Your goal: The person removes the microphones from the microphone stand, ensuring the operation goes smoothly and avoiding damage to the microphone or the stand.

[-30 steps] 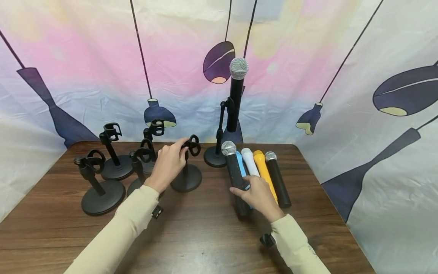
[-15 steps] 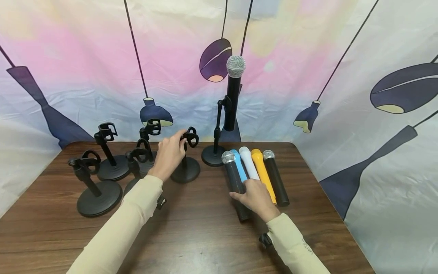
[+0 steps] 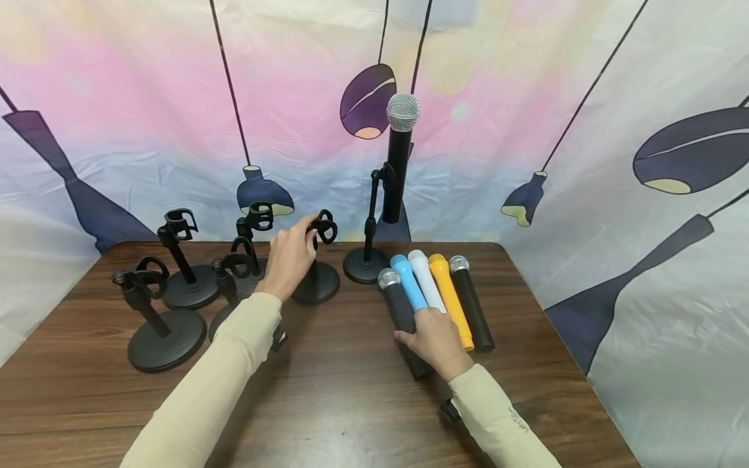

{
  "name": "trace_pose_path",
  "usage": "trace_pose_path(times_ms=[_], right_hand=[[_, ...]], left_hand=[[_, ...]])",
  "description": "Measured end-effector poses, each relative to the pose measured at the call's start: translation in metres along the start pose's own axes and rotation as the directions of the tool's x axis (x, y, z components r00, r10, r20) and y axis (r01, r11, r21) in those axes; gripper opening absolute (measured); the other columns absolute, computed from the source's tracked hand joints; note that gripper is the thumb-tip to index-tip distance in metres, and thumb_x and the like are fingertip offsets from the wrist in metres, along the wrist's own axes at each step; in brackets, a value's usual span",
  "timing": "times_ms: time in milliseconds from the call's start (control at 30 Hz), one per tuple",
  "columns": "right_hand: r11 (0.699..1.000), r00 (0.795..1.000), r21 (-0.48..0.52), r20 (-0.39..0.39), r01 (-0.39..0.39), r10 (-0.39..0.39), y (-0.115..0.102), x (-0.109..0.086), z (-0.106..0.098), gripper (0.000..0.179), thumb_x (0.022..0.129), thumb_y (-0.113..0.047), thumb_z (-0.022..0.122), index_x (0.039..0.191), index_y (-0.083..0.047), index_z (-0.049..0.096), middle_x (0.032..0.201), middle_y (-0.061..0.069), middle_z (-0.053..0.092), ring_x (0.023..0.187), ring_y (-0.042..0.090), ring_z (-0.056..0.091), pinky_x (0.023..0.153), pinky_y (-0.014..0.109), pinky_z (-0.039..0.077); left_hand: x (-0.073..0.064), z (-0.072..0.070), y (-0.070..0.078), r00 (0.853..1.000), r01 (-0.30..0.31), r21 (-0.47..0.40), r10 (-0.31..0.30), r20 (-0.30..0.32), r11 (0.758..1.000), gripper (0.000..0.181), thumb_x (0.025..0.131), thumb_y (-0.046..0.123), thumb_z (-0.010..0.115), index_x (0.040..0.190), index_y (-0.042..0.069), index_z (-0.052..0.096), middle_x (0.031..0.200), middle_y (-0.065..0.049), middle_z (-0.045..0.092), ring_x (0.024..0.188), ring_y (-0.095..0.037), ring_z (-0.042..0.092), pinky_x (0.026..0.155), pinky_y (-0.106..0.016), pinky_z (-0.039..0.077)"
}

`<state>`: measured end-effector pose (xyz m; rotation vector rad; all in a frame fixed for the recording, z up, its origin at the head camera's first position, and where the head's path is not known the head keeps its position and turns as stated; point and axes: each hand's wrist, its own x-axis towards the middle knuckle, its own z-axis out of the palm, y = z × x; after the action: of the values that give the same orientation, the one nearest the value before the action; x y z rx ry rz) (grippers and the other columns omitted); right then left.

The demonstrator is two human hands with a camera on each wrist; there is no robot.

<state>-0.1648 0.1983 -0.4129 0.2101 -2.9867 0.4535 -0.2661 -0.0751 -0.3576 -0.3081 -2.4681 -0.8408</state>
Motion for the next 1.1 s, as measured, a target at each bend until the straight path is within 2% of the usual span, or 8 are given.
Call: trace_pose_path(times_ms=[300, 467, 567, 667, 733, 800, 900, 1100], right_hand=[[0.999, 1.000, -0.041, -0.023, 0.017, -0.018, -0.005, 0.001, 0.004, 0.053, 0.080, -0.041, 0.088, 0.061, -0.010, 0.049, 0.059, 0.002, 0.037, 0.049, 0.018, 0.044, 0.043, 0.029, 0.035], [0.997, 0.998, -0.058, -0.020, 0.058, -0.059, -0.007, 0.002, 0.000, 0.057, 0.080, -0.049, 0.085, 0.060, -0.011, 0.047, 0.057, -0.001, 0.034, 0.046, 0.016, 0.042, 0.042, 0.027, 0.034], [0.995, 0.995, -0.048, -0.039, 0.088, -0.090, -0.010, 0.006, -0.007, 0.057, 0.083, -0.050, 0.082, 0.060, -0.010, 0.048, 0.056, -0.001, 0.034, 0.045, 0.015, 0.040, 0.041, 0.027, 0.034], [0.993, 0.990, -0.029, -0.085, 0.111, -0.113, -0.014, 0.014, -0.017, 0.050, 0.087, -0.046, 0.080, 0.070, -0.004, 0.061, 0.058, 0.003, 0.045, 0.047, 0.016, 0.046, 0.042, 0.029, 0.038], [0.992, 0.985, -0.013, -0.122, 0.123, -0.124, -0.018, 0.022, -0.024, 0.046, 0.088, -0.043, 0.080, 0.084, 0.002, 0.071, 0.065, 0.007, 0.059, 0.053, 0.019, 0.054, 0.045, 0.032, 0.044], [0.992, 0.981, 0.014, -0.152, 0.126, -0.123, -0.022, 0.033, -0.030, 0.045, 0.089, -0.039, 0.080, 0.099, 0.004, 0.075, 0.078, 0.013, 0.070, 0.061, 0.023, 0.062, 0.052, 0.037, 0.050], [0.988, 0.977, 0.089, -0.183, 0.123, -0.105, -0.028, 0.051, -0.038, 0.044, 0.090, -0.035, 0.079, 0.110, 0.005, 0.075, 0.092, 0.016, 0.075, 0.075, 0.028, 0.069, 0.067, 0.045, 0.055], [0.931, 0.982, 0.363, -0.186, 0.043, 0.027, -0.038, 0.089, -0.038, 0.042, 0.093, -0.033, 0.076, 0.115, 0.003, 0.073, 0.104, 0.017, 0.074, 0.094, 0.030, 0.071, 0.081, 0.045, 0.056]], left_hand=[[0.004, -0.001, -0.005, 1.000, 0.007, 0.020, -0.007, -0.021, 1.000, 0.036, 0.108, 0.016, 0.050, 0.144, 0.012, 0.057, 0.080, -0.017, 0.070, 0.045, -0.024, 0.051, 0.045, -0.036, 0.038], [0.000, -0.008, -0.005, 0.998, 0.016, 0.006, -0.016, 0.054, 1.000, 0.049, 0.108, 0.013, 0.050, 0.156, 0.012, 0.041, 0.073, -0.016, 0.064, 0.043, -0.022, 0.046, 0.046, -0.035, 0.035], [-0.004, -0.014, -0.002, 0.990, 0.041, 0.003, -0.041, 0.134, 0.999, 0.066, 0.106, 0.016, 0.054, 0.163, 0.012, 0.021, 0.114, -0.026, 0.068, 0.041, -0.022, 0.044, 0.045, -0.035, 0.034], [-0.012, -0.023, 0.002, 0.973, 0.080, -0.001, -0.078, 0.215, 0.997, 0.079, 0.106, 0.022, 0.056, 0.164, 0.010, 0.004, 0.156, -0.028, 0.036, 0.043, -0.028, 0.049, 0.046, -0.039, 0.039], [-0.021, -0.029, 0.004, 0.960, 0.100, 0.010, -0.099, 0.262, 0.995, 0.083, 0.106, 0.026, 0.056, 0.163, 0.007, -0.001, 0.162, -0.027, 0.022, 0.064, -0.036, 0.063, 0.058, -0.044, 0.050], [-0.030, -0.035, 0.006, 0.949, 0.106, 0.016, -0.106, 0.298, 0.994, 0.083, 0.106, 0.027, 0.057, 0.162, 0.004, 0.001, 0.163, -0.026, 0.018, 0.100, -0.043, 0.066, 0.081, -0.052, 0.054], [-0.047, -0.041, 0.007, 0.937, 0.086, 0.028, -0.091, 0.338, 0.996, 0.080, 0.105, 0.028, 0.058, 0.162, 0.000, 0.009, 0.163, -0.027, 0.019, 0.141, -0.046, 0.037, 0.109, -0.059, 0.037], [-0.081, -0.046, 0.015, 0.908, 0.030, -0.002, -0.027, 0.418, 1.000, 0.073, 0.102, 0.029, 0.064, 0.158, -0.002, 0.028, 0.158, -0.026, 0.032, 0.147, -0.043, 0.030, 0.114, -0.058, 0.029]])
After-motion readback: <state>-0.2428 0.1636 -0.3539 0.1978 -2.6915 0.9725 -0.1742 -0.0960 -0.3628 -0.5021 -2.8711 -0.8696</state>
